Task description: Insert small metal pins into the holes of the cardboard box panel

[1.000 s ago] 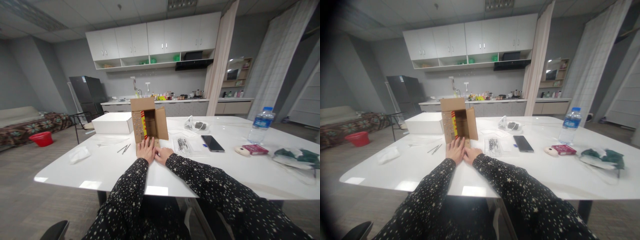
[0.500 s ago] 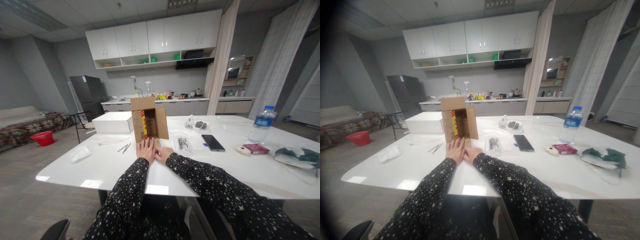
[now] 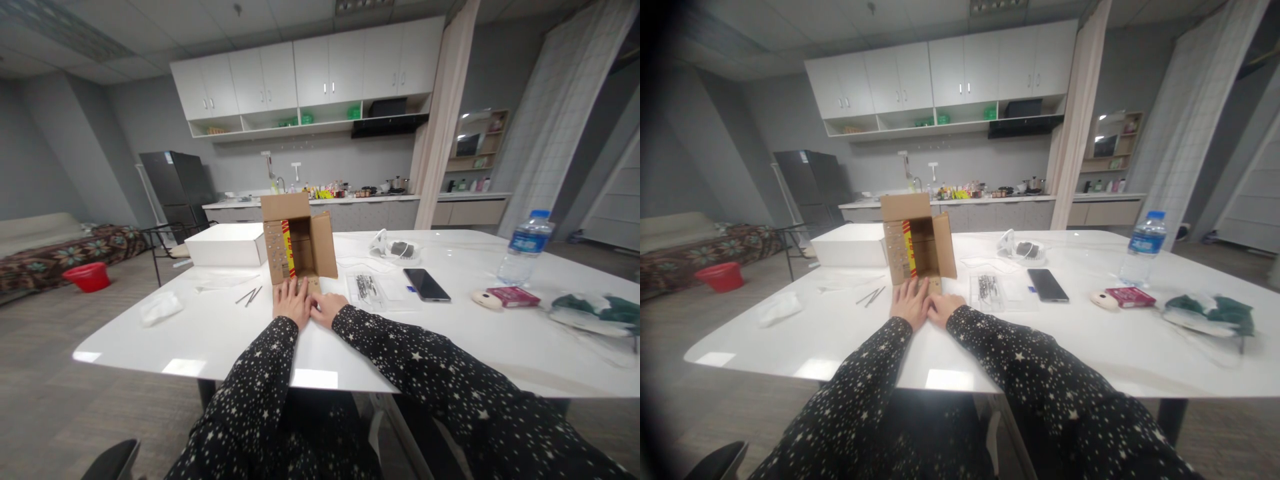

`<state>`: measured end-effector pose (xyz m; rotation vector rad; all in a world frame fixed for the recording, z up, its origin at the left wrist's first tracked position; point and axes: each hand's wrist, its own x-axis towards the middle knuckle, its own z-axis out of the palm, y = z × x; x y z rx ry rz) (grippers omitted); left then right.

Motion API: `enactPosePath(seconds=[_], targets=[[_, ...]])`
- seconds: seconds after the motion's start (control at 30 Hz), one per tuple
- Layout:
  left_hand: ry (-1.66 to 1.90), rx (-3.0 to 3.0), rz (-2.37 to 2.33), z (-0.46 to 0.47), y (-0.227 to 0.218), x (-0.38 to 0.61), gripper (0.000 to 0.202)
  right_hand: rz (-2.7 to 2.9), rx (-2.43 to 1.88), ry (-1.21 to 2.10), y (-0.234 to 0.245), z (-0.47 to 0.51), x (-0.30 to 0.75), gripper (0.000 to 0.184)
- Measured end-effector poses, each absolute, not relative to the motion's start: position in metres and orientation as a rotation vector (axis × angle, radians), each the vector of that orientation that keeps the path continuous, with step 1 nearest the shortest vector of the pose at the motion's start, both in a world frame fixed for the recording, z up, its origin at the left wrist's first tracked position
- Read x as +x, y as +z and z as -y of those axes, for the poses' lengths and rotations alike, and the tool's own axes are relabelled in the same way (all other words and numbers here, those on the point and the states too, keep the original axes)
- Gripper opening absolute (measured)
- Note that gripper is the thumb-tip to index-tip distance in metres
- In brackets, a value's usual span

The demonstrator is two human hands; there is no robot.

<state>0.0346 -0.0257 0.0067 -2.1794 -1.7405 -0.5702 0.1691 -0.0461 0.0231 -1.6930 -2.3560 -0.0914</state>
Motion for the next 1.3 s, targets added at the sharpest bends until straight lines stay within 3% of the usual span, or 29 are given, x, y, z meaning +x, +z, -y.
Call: enactPosePath(seconds=[0.77, 1.3], targets=[[-0.795, -1.953, 2.039, 0.027, 0.025, 0.017, 0.036, 2.362, -1.723, -0.085, 0.023, 0.045, 0.17, 0.029], [-1.178, -1.833, 2.26, 0.016, 0.017, 0.0, 0.022, 2.373, -1.723, -0.088, 0.024, 0.047, 0.17, 0.028]])
